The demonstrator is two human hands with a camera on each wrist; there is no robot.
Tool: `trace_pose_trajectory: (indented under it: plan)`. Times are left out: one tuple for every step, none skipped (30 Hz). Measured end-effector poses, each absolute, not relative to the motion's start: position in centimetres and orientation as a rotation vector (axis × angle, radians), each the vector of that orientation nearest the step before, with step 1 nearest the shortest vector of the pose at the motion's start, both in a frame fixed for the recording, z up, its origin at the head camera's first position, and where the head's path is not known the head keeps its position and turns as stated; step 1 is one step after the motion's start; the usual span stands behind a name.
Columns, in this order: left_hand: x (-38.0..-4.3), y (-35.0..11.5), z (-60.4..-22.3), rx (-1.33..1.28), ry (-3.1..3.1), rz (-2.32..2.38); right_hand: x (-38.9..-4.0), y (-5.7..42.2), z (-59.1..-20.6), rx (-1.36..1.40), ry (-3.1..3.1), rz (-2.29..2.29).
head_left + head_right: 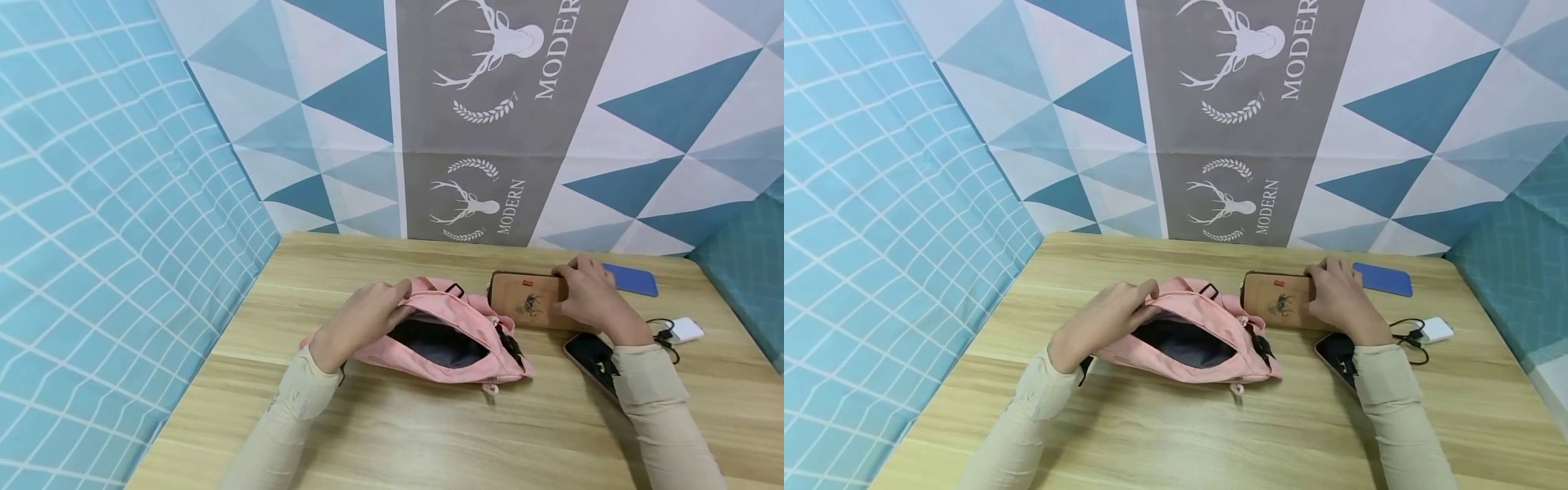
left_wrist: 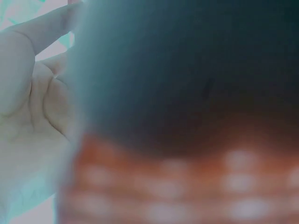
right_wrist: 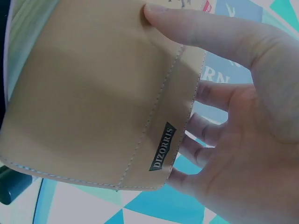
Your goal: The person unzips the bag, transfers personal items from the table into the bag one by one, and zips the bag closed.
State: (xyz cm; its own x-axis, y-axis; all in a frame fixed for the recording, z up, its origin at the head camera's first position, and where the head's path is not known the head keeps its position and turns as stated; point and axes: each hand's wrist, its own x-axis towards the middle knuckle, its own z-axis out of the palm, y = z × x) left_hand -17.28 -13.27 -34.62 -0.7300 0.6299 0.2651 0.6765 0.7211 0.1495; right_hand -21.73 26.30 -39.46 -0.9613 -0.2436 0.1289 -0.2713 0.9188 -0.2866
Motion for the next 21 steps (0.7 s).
trace_pose_trajectory:
  plan:
    - [-17.3,-13.3,-34.6,-1.044,-2.732,-0.357,-21.6,26.2,-39.2,0.406,-2.989,0.462]
    - [-17.3,-13.3,-34.7,-1.042,-2.732,-0.361,-21.6,26.2,-39.0,0.415,-2.991,0.461]
    - [-17.4,-13.3,-34.7,-1.043,-2.73,-0.368,-21.5,26.2,-38.8,0.428,-2.993,0.455]
    - [-17.4,-13.4,-34.7,-1.045,-2.727,-0.371,-21.4,26.1,-38.6,0.438,-3.0,0.456]
    - [-17.4,-13.4,-34.7,-1.045,-2.725,-0.376,-21.3,26.1,-38.4,0.449,-3.014,0.466]
    - [-17.4,-13.4,-34.7,-1.046,-2.723,-0.38,-21.2,26.1,-38.2,0.46,-3.031,0.481]
    - [-17.4,-13.3,-34.7,-1.047,-2.721,-0.383,-21.1,26.1,-38.0,0.474,-3.051,0.498]
    - [-17.4,-13.3,-34.7,-1.047,-2.719,-0.387,-21.1,26.1,-37.8,0.49,-3.07,0.519]
    - [-17.4,-13.3,-34.7,-1.046,-2.721,-0.39,-21.0,26.1,-37.6,0.502,-3.088,0.546]
    - [-17.4,-13.4,-34.7,-1.046,-2.724,-0.392,-20.9,26.1,-37.5,0.514,-3.104,0.578]
    - [-17.5,-13.4,-34.7,-1.043,-2.728,-0.397,-20.8,26.1,-37.3,0.528,-3.115,0.6]
    - [-17.5,-13.4,-34.7,-1.042,-2.729,-0.4,-20.7,26.1,-37.2,0.54,-3.118,0.615]
    - [-17.5,-13.4,-34.7,-1.041,-2.733,-0.403,-20.6,26.0,-37.0,0.551,-3.114,0.616]
    - [-17.5,-13.4,-34.7,-1.039,-2.735,-0.406,-20.5,25.9,-36.9,0.556,-3.111,0.615]
    - [-17.6,-13.4,-34.8,-1.039,-2.739,-0.41,-20.3,25.9,-36.8,0.559,-3.109,0.614]
    - [-17.6,-13.4,-34.8,-1.038,-2.74,-0.411,-20.2,25.8,-36.6,0.561,-3.108,0.617]
    - [-17.7,-13.4,-34.8,-1.037,-2.743,-0.414,-20.0,25.8,-36.4,0.559,-3.108,0.623]
    - [-17.8,-13.4,-34.9,-1.039,-2.741,-0.415,-19.9,25.8,-36.1,0.556,-3.105,0.634]
    - [-17.9,-13.5,-34.9,-1.039,-2.743,-0.417,-19.7,25.8,-35.9,0.554,-3.101,0.648]
    - [-17.9,-13.5,-34.9,-1.039,-2.743,-0.42,-19.6,25.8,-35.6,0.552,-3.098,0.67]
    - [-18.1,-13.5,-34.9,-1.041,-2.745,-0.421,-19.4,25.7,-35.3,0.552,-3.09,0.687]
